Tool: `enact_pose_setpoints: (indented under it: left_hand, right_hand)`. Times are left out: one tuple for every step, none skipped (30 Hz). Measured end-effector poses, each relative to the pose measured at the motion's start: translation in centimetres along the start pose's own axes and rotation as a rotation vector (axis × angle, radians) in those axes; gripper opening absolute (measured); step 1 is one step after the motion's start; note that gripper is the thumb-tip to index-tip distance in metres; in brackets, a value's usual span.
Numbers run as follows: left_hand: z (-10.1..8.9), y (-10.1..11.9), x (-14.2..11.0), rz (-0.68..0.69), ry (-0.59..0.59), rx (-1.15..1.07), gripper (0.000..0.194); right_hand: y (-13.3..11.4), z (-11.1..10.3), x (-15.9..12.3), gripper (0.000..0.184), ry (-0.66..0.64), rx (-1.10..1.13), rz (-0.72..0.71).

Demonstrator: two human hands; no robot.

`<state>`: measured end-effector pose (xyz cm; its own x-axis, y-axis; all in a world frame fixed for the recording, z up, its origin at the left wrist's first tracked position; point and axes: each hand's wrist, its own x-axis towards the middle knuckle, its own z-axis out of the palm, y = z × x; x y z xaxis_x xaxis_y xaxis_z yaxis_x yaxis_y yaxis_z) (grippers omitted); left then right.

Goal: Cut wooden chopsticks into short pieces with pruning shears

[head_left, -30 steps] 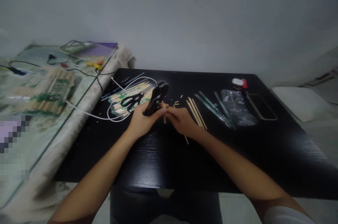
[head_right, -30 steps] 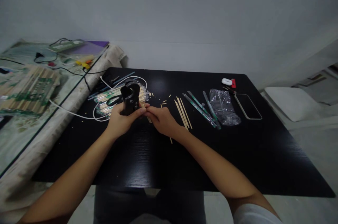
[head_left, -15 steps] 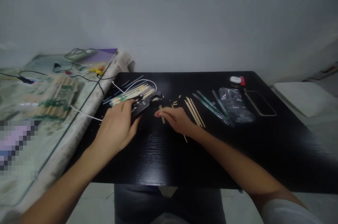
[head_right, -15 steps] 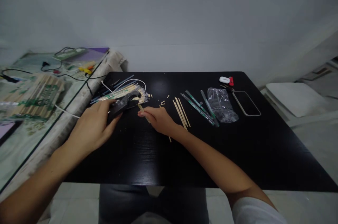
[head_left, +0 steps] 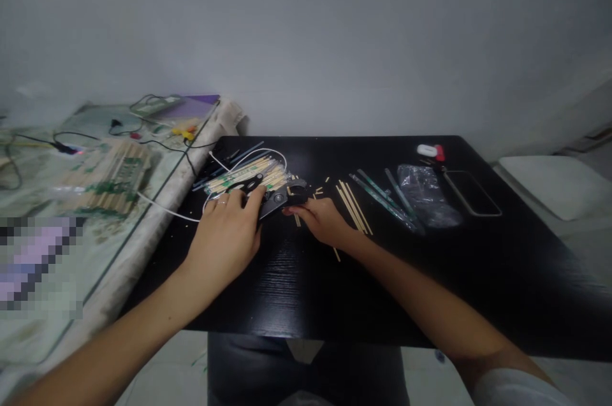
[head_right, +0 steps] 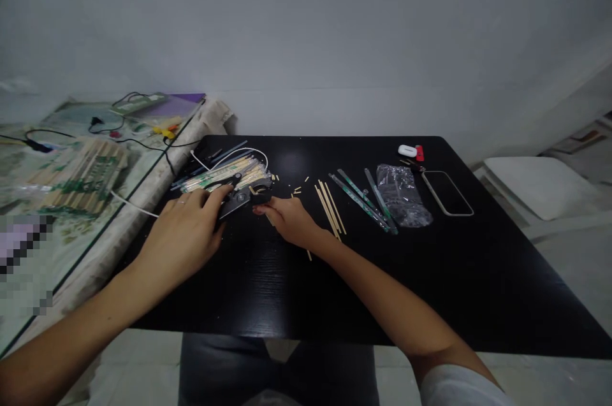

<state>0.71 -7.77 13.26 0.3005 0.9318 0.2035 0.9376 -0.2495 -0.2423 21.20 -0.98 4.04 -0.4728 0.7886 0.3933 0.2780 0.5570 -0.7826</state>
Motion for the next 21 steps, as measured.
enact_pose_setpoints:
  left_hand:
    - [-0.03,0.08,-0.02,0.003,-0.002,0.008,0.057]
    - [-0.08,0.14,-0.05,0.006,-0.001,0.018,0.057]
    - [-0.16,0.19,-0.09,0.006,0.0,0.028,0.057]
    - [-0.26,0.22,-0.13,0.006,0.001,0.039,0.056]
    - [-0.36,0.24,-0.16,0.006,-0.002,0.052,0.056]
    - [-0.46,0.25,-0.18,0.004,-0.008,0.066,0.055]
    - [-0.55,0.24,-0.19,0.004,-0.018,0.08,0.054]
    - [-0.62,0.23,-0.2,0.004,-0.031,0.093,0.054]
    - [-0.68,0.22,-0.19,0.006,-0.047,0.105,0.054]
    - [-0.72,0.2,-0.18,0.008,-0.063,0.117,0.053]
    - [-0.74,0.19,-0.17,0.008,-0.078,0.127,0.053]
    - [-0.75,0.17,-0.16,0.009,-0.092,0.134,0.052]
    - [-0.74,0.17,-0.15,0.008,-0.107,0.14,0.051]
    - [-0.71,0.17,-0.13,0.005,-0.121,0.144,0.05]
    - [-0.68,0.17,-0.12,0.003,-0.134,0.145,0.05]
    - [-0.64,0.18,-0.1,0.0,-0.146,0.145,0.05]
    - [-0.6,0.2,-0.09,-0.002,-0.156,0.144,0.049]
    - [-0.58,0.21,-0.07,-0.003,-0.166,0.141,0.048]
    - [-0.57,0.22,-0.05,-0.005,-0.174,0.136,0.047]
    - [-0.6,0.23,-0.04,-0.008,-0.182,0.131,0.046]
    - [-0.64,0.23,-0.03,-0.012,-0.191,0.127,0.044]
  right_hand:
    - [0.02,0.03,-0.03,0.024,0.001,-0.008,-0.003]
    - [0.02,0.05,-0.07,0.024,0.001,-0.014,-0.006]
    - [0.0,0.05,-0.12,0.025,0.0,-0.018,-0.009]
    - [-0.03,0.05,-0.15,0.025,-0.003,-0.02,-0.009]
    - [-0.07,0.04,-0.18,0.025,-0.004,-0.022,-0.006]
    - [-0.1,0.03,-0.2,0.025,-0.004,-0.021,-0.005]
    - [-0.13,0.03,-0.2,0.025,0.0,-0.02,-0.004]
    - [-0.15,0.03,-0.19,0.025,0.002,-0.019,-0.006]
    - [-0.15,0.04,-0.17,0.025,0.001,-0.019,-0.011]
    - [-0.15,0.05,-0.15,0.026,0.002,-0.021,-0.017]
    - [-0.15,0.06,-0.13,0.026,0.0,-0.023,-0.023]
    - [-0.15,0.07,-0.1,0.027,-0.003,-0.026,-0.028]
    - [-0.14,0.08,-0.09,0.027,-0.007,-0.028,-0.034]
    - [-0.14,0.09,-0.07,0.027,-0.009,-0.029,-0.04]
    - [-0.13,0.1,-0.07,0.028,-0.01,-0.028,-0.044]
    - [-0.12,0.11,-0.06,0.028,-0.011,-0.027,-0.048]
    - [-0.1,0.12,-0.07,0.027,-0.013,-0.028,-0.049]
    - [-0.09,0.12,-0.07,0.027,-0.011,-0.029,-0.048]
    - [-0.09,0.11,-0.08,0.027,-0.009,-0.03,-0.046]
    - [-0.09,0.09,-0.08,0.027,-0.008,-0.031,-0.043]
    - [-0.11,0.06,-0.09,0.027,-0.008,-0.03,-0.041]
